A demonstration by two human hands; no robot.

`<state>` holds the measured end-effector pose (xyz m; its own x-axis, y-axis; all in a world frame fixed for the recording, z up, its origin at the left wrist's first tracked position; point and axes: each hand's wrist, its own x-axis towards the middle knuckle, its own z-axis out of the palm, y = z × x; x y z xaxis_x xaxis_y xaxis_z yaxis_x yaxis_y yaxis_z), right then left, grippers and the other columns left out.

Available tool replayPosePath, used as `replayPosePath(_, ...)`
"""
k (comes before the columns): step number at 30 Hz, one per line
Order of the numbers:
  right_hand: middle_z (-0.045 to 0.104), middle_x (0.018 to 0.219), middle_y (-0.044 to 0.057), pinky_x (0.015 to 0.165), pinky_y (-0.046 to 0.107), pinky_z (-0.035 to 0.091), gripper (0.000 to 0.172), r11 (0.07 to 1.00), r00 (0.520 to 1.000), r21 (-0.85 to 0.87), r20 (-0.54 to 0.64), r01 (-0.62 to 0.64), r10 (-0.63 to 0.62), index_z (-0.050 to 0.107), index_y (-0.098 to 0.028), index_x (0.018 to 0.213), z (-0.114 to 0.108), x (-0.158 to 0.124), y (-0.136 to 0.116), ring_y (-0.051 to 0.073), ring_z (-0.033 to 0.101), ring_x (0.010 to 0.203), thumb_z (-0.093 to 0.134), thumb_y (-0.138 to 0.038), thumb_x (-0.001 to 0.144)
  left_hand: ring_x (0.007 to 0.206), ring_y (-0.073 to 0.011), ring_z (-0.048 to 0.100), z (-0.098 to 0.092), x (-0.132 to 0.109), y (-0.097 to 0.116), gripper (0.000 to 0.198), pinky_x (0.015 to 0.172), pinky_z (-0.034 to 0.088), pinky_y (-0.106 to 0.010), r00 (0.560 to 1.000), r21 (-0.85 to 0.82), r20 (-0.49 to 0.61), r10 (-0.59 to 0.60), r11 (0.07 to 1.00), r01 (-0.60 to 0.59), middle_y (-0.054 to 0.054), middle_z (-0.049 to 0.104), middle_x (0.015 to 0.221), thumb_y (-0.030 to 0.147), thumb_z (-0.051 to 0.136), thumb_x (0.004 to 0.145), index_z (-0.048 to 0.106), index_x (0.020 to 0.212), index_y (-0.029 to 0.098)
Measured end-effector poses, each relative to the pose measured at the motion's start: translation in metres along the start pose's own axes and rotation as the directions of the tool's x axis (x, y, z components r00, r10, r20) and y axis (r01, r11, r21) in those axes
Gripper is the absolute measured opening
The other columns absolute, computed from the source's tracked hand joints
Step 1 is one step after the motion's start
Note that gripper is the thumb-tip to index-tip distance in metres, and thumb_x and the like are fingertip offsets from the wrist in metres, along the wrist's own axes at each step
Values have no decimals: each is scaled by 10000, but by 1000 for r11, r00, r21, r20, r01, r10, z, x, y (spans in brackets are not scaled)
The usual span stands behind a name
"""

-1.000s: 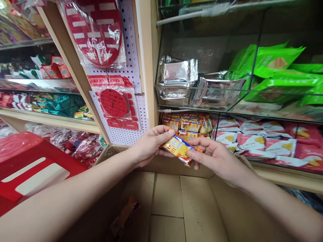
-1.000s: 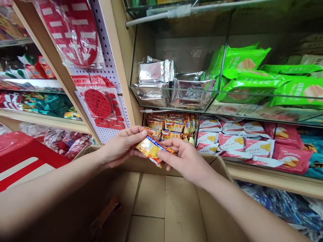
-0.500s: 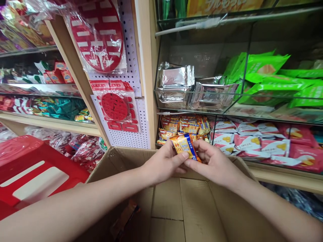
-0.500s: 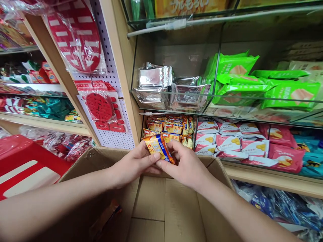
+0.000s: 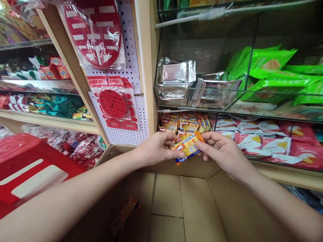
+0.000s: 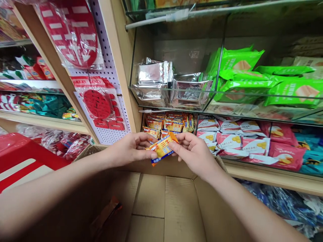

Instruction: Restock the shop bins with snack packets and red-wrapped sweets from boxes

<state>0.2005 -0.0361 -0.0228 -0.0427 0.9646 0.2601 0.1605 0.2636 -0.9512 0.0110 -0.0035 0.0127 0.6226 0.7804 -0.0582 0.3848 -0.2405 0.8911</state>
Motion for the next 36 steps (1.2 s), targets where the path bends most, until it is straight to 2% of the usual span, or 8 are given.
replayPosePath(3,618,725,30,538,246,459,292,1000,1000,11,-10,18,-18,505,-176,797,1,0,4,128,573,615,638,-396,658,529,-64,502,-7,4,0,323,499,397,-188,992,-39,-120,-39,999,35,27,546,642,300,689,597,522,818,135)
replayPosePath(9,630,877,53,691,309,476,422,998,994,-32,98,53,-50,435,-201,1083,3,-2,9,168,591,801,582,-370,725,484,-80,512,-16,10,-3,391,443,390,-189,953,7,-299,49,999,-49,28,550,596,365,693,594,465,835,157)
replayPosePath(13,618,762,27,505,238,455,353,998,991,-59,-130,34,-42,504,-192,990,-6,8,9,121,559,588,605,-372,703,487,-85,501,-17,11,-10,308,454,381,-191,922,221,-341,181,969,-109,36,540,582,368,546,738,435,947,171)
replayPosePath(16,557,597,-14,312,185,325,308,992,942,72,-312,-106,123,509,-172,927,-12,26,5,70,433,388,628,-324,687,609,-109,543,-13,10,-17,216,554,414,-217,928,510,-238,288,850,-133,-7,595,695,350,472,781,518,898,174)
replayPosePath(20,523,560,-2,299,136,337,64,922,917,316,-253,-224,309,516,-147,717,-3,57,-4,59,483,429,579,-136,724,727,-160,585,-5,8,-21,292,624,416,-259,956,758,-101,275,644,-105,-36,646,826,351,348,834,587,926,209)
replayPosePath(22,534,585,7,343,119,397,110,899,911,371,-238,-234,336,507,-143,674,6,73,-9,55,517,470,526,-63,747,721,-169,593,-4,9,-21,337,609,409,-260,966,806,-94,242,587,-69,-40,650,813,365,305,847,591,941,214)
replayPosePath(29,574,658,0,290,105,316,184,906,895,354,-286,-232,341,484,-148,684,32,120,-4,46,549,472,444,21,744,678,-178,596,-4,9,-18,373,563,398,-256,969,859,-87,230,511,-44,-40,648,770,377,264,853,599,906,221)
replayPosePath(36,639,763,39,249,129,259,134,915,881,295,-305,-274,362,519,-143,796,41,139,3,65,557,423,442,-37,765,657,-191,590,-5,9,-17,377,555,407,-269,974,862,-92,207,506,-27,-54,637,742,376,260,846,595,880,206)
